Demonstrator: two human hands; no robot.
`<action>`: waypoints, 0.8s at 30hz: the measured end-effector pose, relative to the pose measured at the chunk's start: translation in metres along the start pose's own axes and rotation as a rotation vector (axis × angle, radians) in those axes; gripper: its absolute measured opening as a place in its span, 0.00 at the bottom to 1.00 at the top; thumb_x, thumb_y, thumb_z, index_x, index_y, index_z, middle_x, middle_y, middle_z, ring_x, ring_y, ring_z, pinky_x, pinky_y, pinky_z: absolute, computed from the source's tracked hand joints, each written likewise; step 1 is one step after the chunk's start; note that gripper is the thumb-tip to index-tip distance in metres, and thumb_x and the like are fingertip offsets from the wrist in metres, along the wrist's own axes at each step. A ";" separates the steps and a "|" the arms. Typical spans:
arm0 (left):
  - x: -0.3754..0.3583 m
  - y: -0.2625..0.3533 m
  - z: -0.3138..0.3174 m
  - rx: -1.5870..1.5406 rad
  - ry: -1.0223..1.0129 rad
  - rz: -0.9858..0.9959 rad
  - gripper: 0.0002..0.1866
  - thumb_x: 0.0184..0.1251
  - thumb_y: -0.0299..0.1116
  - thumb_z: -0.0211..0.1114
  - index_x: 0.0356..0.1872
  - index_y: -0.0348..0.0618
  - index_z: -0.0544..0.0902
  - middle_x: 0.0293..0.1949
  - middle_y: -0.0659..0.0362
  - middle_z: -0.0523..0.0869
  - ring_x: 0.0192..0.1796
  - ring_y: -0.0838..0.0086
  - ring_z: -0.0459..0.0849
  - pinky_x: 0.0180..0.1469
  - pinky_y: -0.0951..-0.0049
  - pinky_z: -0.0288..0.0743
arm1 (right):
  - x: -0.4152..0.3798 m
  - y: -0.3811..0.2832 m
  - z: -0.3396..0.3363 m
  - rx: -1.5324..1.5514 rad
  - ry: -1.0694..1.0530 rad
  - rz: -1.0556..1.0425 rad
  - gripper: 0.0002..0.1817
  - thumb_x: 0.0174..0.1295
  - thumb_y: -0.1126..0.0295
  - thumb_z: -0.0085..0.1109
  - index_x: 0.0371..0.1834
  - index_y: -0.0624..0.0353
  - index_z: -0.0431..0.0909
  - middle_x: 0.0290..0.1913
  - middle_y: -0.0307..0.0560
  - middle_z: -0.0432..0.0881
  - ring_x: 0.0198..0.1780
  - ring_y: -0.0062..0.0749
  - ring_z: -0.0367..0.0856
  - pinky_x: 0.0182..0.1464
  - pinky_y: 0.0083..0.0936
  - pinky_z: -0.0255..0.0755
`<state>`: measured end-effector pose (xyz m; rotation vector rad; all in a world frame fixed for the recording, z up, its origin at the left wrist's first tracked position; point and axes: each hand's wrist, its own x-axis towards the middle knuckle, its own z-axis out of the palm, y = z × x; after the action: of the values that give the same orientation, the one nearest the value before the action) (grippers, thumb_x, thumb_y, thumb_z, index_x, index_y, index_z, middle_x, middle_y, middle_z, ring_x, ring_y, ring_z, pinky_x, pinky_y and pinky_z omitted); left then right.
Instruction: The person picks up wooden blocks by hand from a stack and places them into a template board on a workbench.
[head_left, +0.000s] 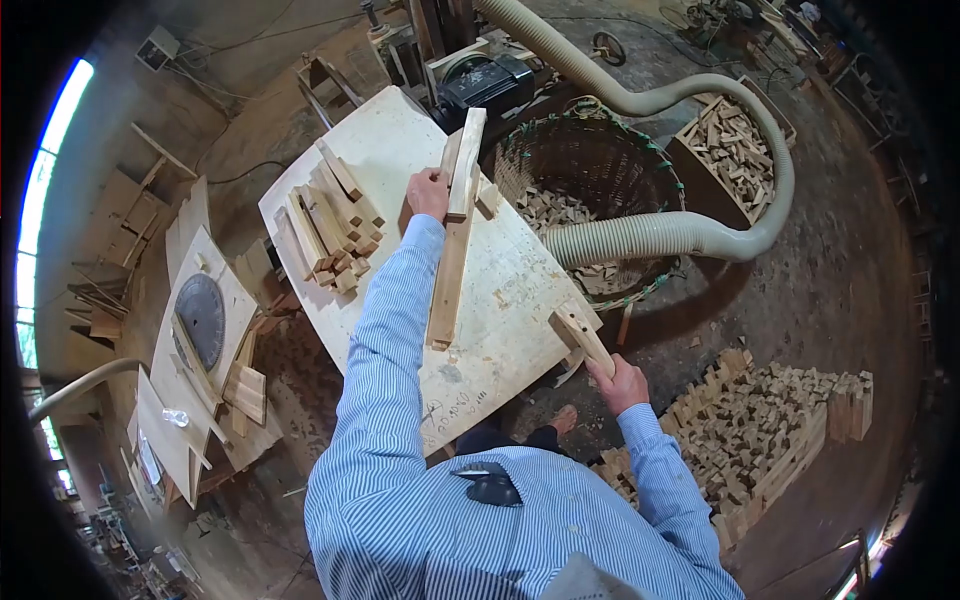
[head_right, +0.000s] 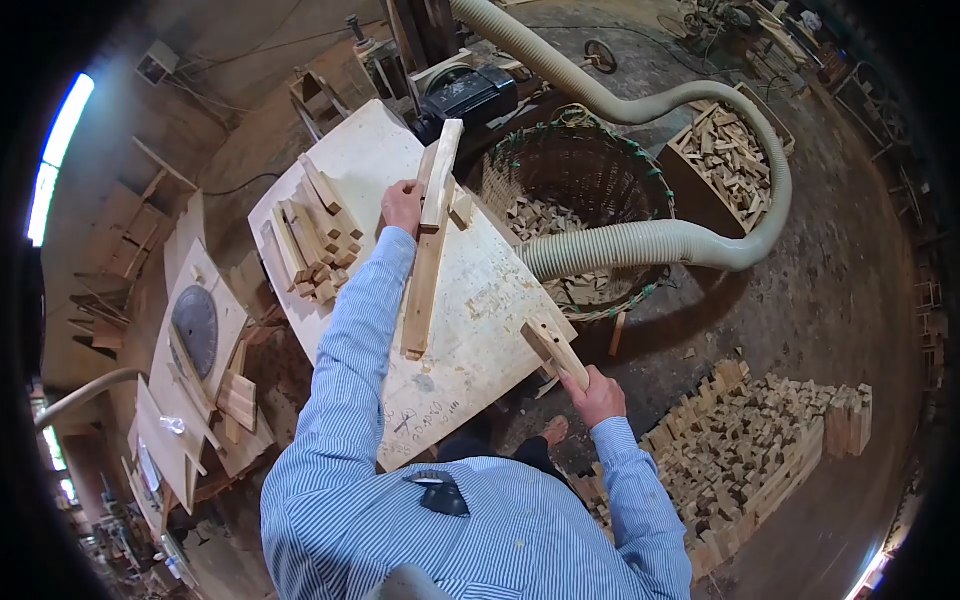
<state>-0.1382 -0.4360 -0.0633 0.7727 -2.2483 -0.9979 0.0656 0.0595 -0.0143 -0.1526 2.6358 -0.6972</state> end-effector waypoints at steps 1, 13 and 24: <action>0.006 0.000 0.003 -0.049 -0.019 -0.043 0.14 0.69 0.41 0.74 0.42 0.39 0.94 0.40 0.45 0.91 0.48 0.52 0.89 0.57 0.55 0.81 | 0.000 0.000 0.000 -0.002 0.000 0.001 0.31 0.72 0.37 0.60 0.45 0.60 0.83 0.40 0.66 0.90 0.45 0.67 0.90 0.50 0.56 0.82; 0.007 0.018 0.003 -0.074 0.043 -0.066 0.12 0.67 0.37 0.76 0.40 0.37 0.93 0.35 0.48 0.93 0.40 0.57 0.92 0.51 0.57 0.83 | 0.005 0.007 0.012 -0.069 0.015 -0.024 0.30 0.72 0.38 0.61 0.46 0.60 0.83 0.38 0.66 0.90 0.43 0.66 0.90 0.48 0.57 0.82; 0.006 0.025 -0.002 -0.030 0.076 -0.028 0.12 0.68 0.37 0.75 0.40 0.38 0.93 0.37 0.49 0.94 0.42 0.58 0.92 0.52 0.59 0.83 | 0.016 0.021 0.030 -0.036 0.071 -0.080 0.30 0.72 0.39 0.61 0.45 0.61 0.82 0.38 0.68 0.89 0.43 0.67 0.89 0.48 0.57 0.81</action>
<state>-0.1473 -0.4269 -0.0408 0.8174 -2.1589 -0.9966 0.0629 0.0610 -0.0539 -0.2486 2.7244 -0.6932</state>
